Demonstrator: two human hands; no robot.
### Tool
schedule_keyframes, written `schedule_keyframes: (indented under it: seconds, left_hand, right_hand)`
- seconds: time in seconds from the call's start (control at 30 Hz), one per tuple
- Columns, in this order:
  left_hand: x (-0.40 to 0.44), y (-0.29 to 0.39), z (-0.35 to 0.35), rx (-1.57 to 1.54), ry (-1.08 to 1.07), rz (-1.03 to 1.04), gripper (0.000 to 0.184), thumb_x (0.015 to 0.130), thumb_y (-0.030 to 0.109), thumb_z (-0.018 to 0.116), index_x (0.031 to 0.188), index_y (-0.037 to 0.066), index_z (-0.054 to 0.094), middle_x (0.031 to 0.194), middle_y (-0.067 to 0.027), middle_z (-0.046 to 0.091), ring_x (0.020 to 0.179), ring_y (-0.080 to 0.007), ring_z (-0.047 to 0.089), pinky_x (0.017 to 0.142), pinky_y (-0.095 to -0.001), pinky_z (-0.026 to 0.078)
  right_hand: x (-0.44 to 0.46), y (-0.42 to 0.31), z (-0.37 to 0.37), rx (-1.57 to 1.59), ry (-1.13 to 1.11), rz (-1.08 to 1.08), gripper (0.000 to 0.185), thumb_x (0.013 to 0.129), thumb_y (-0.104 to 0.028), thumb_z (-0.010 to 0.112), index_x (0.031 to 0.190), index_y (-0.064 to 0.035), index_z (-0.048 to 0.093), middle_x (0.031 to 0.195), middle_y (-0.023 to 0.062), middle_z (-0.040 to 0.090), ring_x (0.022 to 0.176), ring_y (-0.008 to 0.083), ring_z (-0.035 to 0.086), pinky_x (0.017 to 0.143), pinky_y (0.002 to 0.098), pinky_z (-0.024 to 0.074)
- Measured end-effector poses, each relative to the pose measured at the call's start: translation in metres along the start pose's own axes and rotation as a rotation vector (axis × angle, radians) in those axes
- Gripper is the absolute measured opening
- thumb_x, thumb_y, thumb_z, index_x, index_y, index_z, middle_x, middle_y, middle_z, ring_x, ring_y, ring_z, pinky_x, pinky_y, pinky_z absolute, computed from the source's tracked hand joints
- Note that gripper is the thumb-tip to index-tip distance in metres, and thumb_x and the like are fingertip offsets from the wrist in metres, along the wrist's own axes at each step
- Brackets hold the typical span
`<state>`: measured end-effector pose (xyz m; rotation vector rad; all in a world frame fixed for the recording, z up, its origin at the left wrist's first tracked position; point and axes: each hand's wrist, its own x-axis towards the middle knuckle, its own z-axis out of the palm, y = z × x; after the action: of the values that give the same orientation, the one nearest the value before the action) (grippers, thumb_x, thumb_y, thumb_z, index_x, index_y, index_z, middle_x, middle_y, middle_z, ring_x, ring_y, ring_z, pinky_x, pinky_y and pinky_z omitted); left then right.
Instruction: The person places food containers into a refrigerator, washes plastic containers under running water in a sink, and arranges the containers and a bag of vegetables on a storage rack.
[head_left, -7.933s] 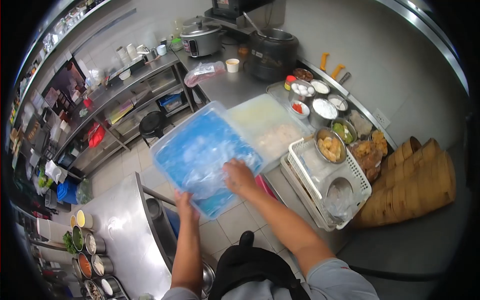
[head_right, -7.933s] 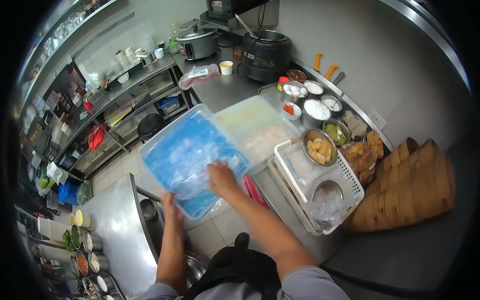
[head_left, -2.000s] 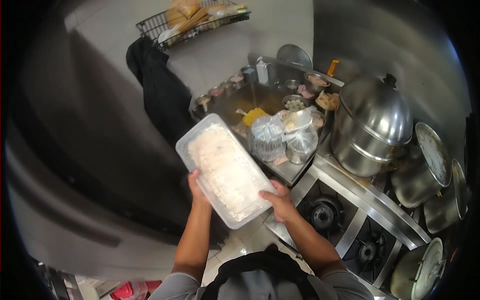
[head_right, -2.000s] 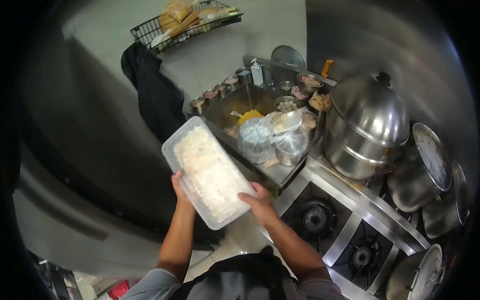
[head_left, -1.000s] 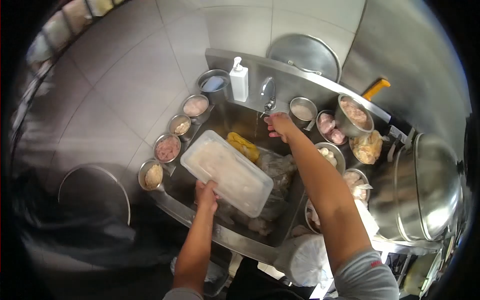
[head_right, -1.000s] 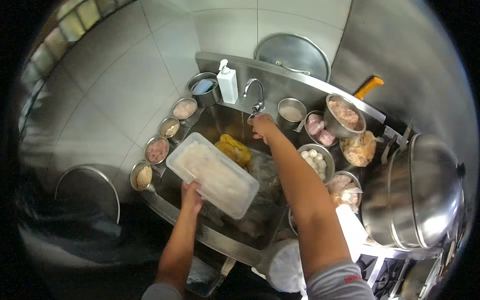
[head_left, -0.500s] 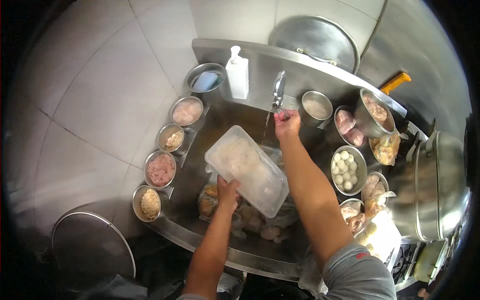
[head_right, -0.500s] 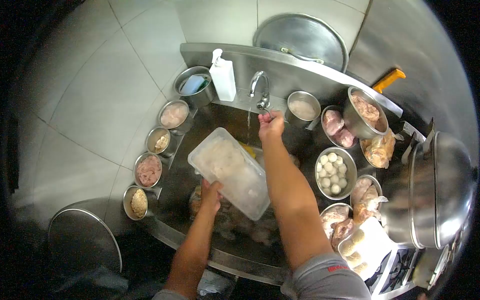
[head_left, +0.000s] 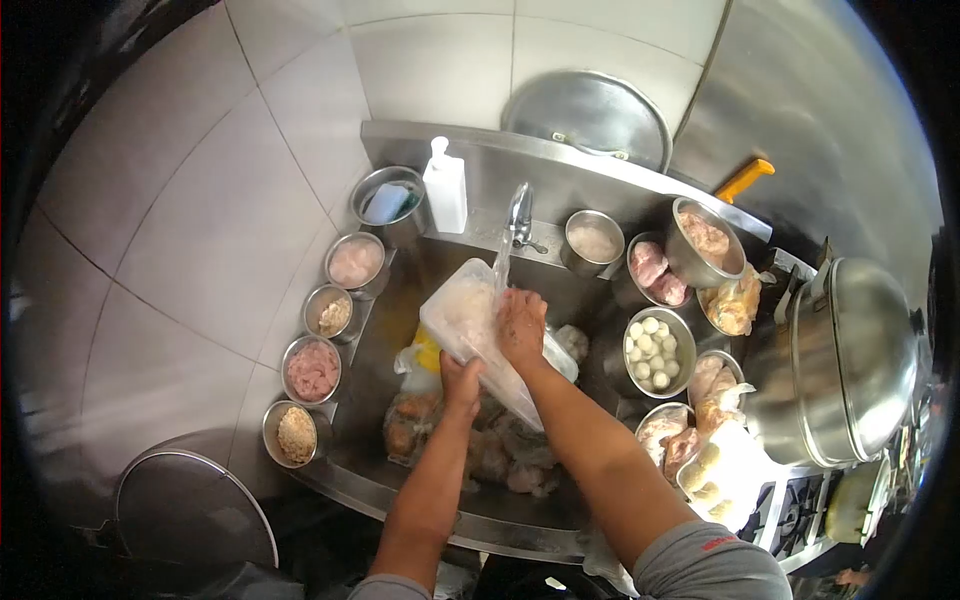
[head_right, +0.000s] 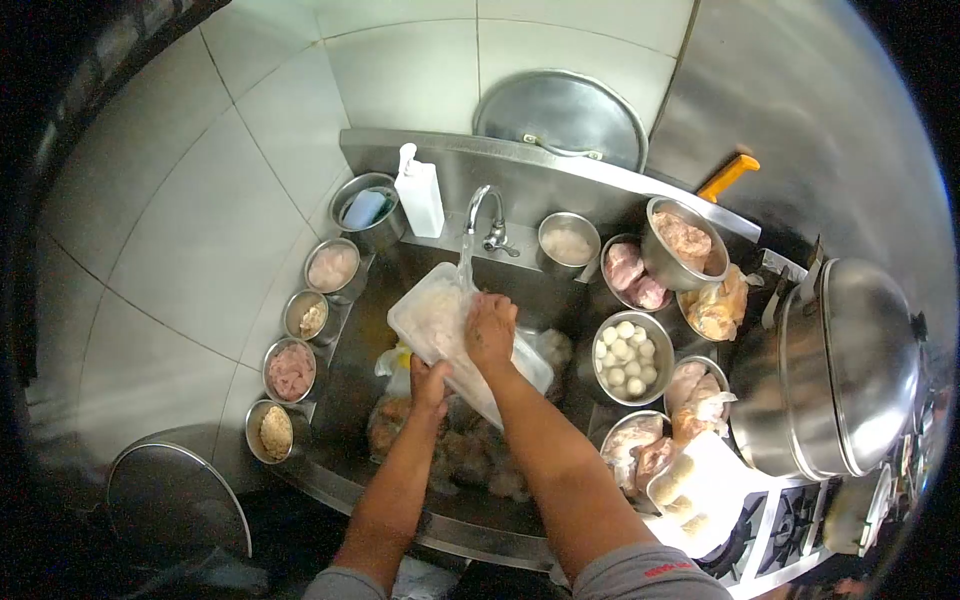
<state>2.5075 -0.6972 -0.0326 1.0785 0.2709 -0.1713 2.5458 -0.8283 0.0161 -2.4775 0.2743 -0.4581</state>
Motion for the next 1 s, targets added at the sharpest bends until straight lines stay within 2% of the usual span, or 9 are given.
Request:
schedule_keyframes:
  seconds: [0.03,0.17,0.27,0.33,0.47,0.67,0.77,0.93,1.0]
  left_hand:
    - [0.001,-0.001,0.001,0.007,-0.014,0.009,0.053,0.067,0.002,0.060,0.117,0.004,0.043,0.109,-0.0102,0.054,0.100,-0.0229,0.054,0.088,-0.0358,0.045]
    - [0.001,-0.002,0.011,0.080,-0.005,-0.015,0.054,0.067,0.005,0.061,0.118,0.006,0.042,0.106,-0.0092,0.055,0.088,-0.0207,0.058,0.066,-0.0323,0.050]
    - [0.003,-0.009,0.014,0.039,-0.028,0.010,0.056,0.067,0.007,0.061,0.120,0.008,0.042,0.106,-0.0089,0.055,0.082,-0.0193,0.058,0.055,-0.0304,0.049]
    - [0.001,-0.012,0.013,0.061,-0.009,0.009,0.058,0.068,0.007,0.060,0.123,0.010,0.041,0.108,-0.0078,0.055,0.087,-0.0196,0.059,0.057,-0.0311,0.051]
    - [-0.009,0.006,0.022,0.013,0.004,0.011,0.062,0.070,0.006,0.058,0.129,0.013,0.038,0.111,-0.0065,0.054,0.093,-0.0207,0.060,0.062,-0.0318,0.054]
    - [0.007,-0.021,-0.002,-0.054,-0.076,-0.032,0.070,0.067,0.002,0.056,0.133,0.015,0.035,0.120,-0.0077,0.049,0.105,-0.0239,0.055,0.074,-0.0374,0.054]
    - [-0.002,-0.021,0.002,-0.163,-0.041,-0.053,0.075,0.066,0.002,0.057,0.136,0.015,0.033,0.123,-0.0078,0.048,0.109,-0.0270,0.054,0.078,-0.0423,0.054]
    - [-0.005,-0.007,-0.002,-0.247,-0.037,-0.032,0.077,0.067,0.001,0.054,0.138,0.016,0.031,0.126,-0.0088,0.048,0.114,-0.0289,0.052,0.081,-0.0464,0.054]
    - [0.013,-0.016,-0.023,-0.220,-0.006,-0.131,0.070,0.069,0.003,0.052,0.136,0.012,0.036,0.126,-0.0098,0.049,0.114,-0.0287,0.053,0.085,-0.0464,0.052]
  right_hand:
    - [0.000,0.003,0.007,0.029,0.139,-0.046,0.027,0.087,-0.019,0.055,0.110,-0.0033,0.058,0.110,0.0194,0.052,0.099,0.0359,0.046,0.090,0.0448,0.0390]
    - [-0.001,-0.006,0.002,-0.033,0.276,-0.034,0.033,0.084,-0.023,0.060,0.106,0.0006,0.058,0.109,0.0206,0.052,0.101,0.0370,0.046,0.091,0.0436,0.0392]
    - [0.006,-0.019,0.004,-0.001,0.364,0.216,0.039,0.080,-0.030,0.064,0.102,0.0024,0.058,0.108,0.0216,0.053,0.102,0.0378,0.048,0.091,0.0440,0.0402]
    - [0.011,-0.022,0.004,0.058,0.271,0.447,0.042,0.080,-0.034,0.064,0.099,0.0026,0.058,0.105,0.0203,0.056,0.102,0.0375,0.051,0.092,0.0441,0.0408]
    - [0.021,-0.014,-0.001,0.096,0.015,0.429,0.047,0.076,-0.042,0.068,0.098,-0.0009,0.060,0.102,0.0189,0.061,0.105,0.0342,0.054,0.094,0.0421,0.0411]
    - [0.022,-0.031,-0.003,0.054,0.078,0.737,0.055,0.070,-0.042,0.073,0.105,-0.0010,0.061,0.106,0.0183,0.061,0.110,0.0320,0.054,0.098,0.0403,0.0397]
    - [0.027,-0.002,0.039,0.043,0.233,0.577,0.035,0.067,-0.035,0.075,0.084,-0.0057,0.068,0.086,0.0127,0.069,0.084,0.0283,0.067,0.079,0.0383,0.0516]
    - [0.034,0.021,0.037,0.383,0.085,0.538,0.019,0.070,-0.024,0.075,0.077,-0.0071,0.069,0.075,0.0082,0.069,0.070,0.0188,0.064,0.070,0.0288,0.0505]
    - [0.037,0.041,0.032,0.651,-0.070,0.333,0.020,0.072,-0.023,0.075,0.081,-0.0070,0.068,0.078,0.0074,0.070,0.073,0.0200,0.066,0.071,0.0314,0.0513]
